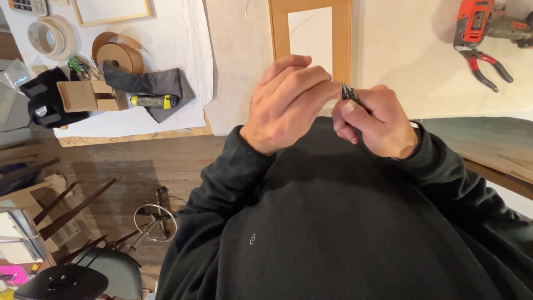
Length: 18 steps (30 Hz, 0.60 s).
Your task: The person is using pliers to secure a metal hanging wire to the back of a picture frame.
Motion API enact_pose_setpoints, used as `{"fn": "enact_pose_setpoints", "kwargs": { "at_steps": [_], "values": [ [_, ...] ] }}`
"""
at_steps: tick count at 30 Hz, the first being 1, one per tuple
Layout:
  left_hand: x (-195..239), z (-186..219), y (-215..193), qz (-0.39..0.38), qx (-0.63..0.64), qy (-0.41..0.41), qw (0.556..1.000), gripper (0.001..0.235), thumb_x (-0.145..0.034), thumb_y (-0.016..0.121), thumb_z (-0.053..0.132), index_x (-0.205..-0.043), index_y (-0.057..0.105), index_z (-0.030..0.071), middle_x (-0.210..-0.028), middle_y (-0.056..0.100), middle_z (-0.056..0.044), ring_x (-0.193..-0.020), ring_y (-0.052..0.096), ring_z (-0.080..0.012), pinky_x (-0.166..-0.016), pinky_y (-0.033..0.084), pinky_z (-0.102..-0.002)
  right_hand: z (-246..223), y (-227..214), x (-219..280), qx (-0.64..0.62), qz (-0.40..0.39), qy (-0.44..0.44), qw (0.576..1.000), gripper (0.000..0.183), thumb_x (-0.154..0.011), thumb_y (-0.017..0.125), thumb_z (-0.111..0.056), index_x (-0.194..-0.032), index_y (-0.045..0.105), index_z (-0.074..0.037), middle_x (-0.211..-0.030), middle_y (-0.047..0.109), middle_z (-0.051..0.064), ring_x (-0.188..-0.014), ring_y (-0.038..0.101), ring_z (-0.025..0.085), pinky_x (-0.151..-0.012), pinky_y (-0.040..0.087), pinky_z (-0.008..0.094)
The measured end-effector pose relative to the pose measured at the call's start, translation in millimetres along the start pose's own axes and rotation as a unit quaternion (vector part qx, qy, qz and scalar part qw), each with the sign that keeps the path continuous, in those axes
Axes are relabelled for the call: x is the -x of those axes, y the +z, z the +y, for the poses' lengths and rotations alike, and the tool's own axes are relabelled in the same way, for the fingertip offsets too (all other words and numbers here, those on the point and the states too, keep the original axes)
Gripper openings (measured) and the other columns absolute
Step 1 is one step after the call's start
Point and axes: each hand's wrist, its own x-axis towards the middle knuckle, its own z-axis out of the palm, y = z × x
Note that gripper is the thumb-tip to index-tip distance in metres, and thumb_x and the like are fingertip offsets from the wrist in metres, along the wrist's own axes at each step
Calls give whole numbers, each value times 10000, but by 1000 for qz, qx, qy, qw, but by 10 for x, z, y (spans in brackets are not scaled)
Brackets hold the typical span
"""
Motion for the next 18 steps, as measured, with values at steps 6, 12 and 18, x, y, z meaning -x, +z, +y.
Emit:
{"fn": "enact_pose_setpoints", "kwargs": {
  "at_steps": [6, 12, 18],
  "values": [
    [27, -72, 103, 55, -58, 75, 994, 34, -726, 708, -1, -753, 688, -6, -823, 599, -84, -636, 597, -175, -774, 527, -333, -1, 54, -7, 31, 17, -13, 999, 309, -963, 435, -119, -670, 489, -35, -532, 472, 18, -436, 402, 103, -447, 368, 203],
    [101, -54, 261, 67, 97, -79, 990, 92, -696, 663, 0, -763, 600, -1, -863, 564, -115, -765, 554, -231, -793, 500, -358, -25, 113, -70, 131, 69, -58, 987, 357, -980, 442, -232, -692, 501, -31, -523, 484, 4, -436, 408, 106, -449, 343, 212],
    [-54, 71, 137, 15, 409, -341, 846, 16, -808, 532, 51, -803, 519, 59, -875, 495, -24, -816, 476, -143, -785, 428, -249, -38, 97, -93, 118, 88, -34, 988, 289, -961, 438, -73, -680, 483, -19, -537, 471, 20, -472, 395, 108, -476, 355, 218]
  ]
}}
